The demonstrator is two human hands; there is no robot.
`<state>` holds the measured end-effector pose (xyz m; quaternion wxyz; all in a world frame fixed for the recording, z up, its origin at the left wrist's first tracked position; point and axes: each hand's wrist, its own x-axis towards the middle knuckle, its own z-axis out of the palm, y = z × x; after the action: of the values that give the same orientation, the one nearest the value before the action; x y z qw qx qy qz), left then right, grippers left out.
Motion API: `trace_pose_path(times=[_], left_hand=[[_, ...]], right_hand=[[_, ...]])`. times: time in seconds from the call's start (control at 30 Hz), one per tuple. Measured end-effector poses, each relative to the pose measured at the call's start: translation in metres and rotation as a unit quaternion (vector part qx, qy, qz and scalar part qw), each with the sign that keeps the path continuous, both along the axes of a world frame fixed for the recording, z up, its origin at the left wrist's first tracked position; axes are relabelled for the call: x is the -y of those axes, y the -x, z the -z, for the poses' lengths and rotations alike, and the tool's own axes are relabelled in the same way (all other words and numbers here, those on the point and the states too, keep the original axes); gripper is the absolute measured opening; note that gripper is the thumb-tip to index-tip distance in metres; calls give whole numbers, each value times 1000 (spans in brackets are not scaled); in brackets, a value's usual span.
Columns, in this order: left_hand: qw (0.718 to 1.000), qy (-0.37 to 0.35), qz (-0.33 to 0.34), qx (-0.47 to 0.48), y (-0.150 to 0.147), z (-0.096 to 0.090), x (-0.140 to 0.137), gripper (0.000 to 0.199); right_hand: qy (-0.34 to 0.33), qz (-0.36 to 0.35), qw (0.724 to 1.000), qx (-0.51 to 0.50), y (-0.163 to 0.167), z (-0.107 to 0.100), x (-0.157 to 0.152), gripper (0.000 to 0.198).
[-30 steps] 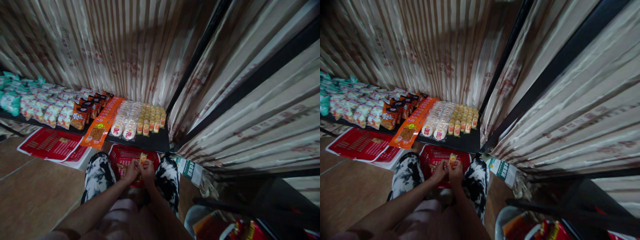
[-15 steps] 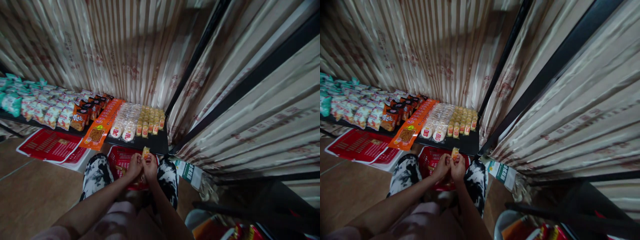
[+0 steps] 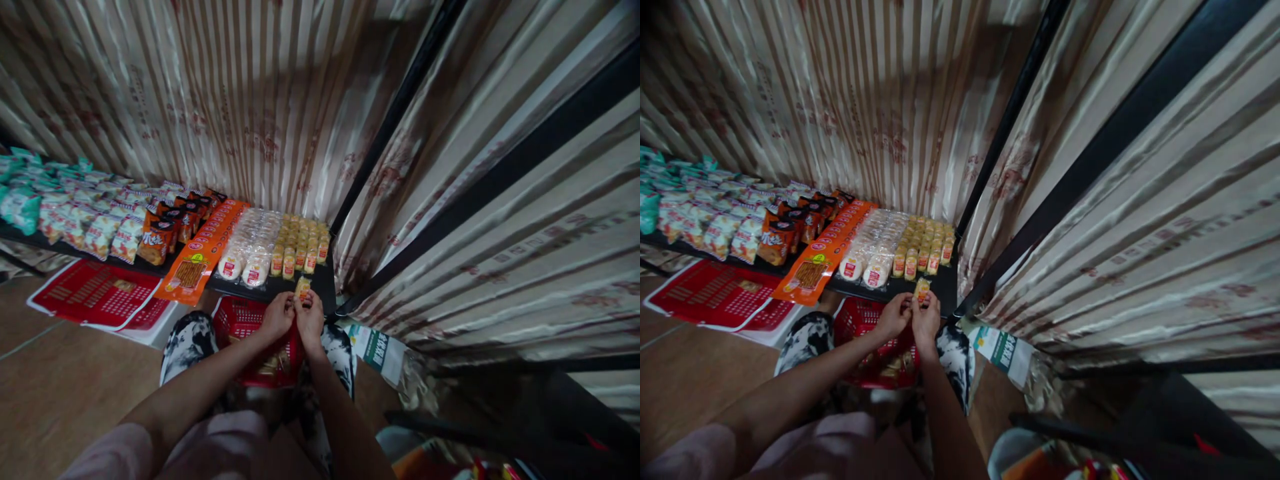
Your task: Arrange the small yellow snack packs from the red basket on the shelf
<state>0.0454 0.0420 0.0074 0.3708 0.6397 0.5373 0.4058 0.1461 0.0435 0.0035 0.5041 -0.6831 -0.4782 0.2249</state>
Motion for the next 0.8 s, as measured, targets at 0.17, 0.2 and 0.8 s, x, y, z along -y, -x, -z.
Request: trace_pose_path(times=[0.17, 0.2, 0.8], left_hand=[[999, -17, 12, -40, -5, -9, -13, 45], [998, -19, 14, -54, -6, -12, -15, 46], [967, -117, 57, -220, -6, -6, -41, 62]], right_hand=[[2, 7, 1000, 15, -4, -6, -18, 45], [4, 10, 1000, 24, -4, -7, -20, 45], [-12, 44, 996, 72, -10, 3, -60, 40]])
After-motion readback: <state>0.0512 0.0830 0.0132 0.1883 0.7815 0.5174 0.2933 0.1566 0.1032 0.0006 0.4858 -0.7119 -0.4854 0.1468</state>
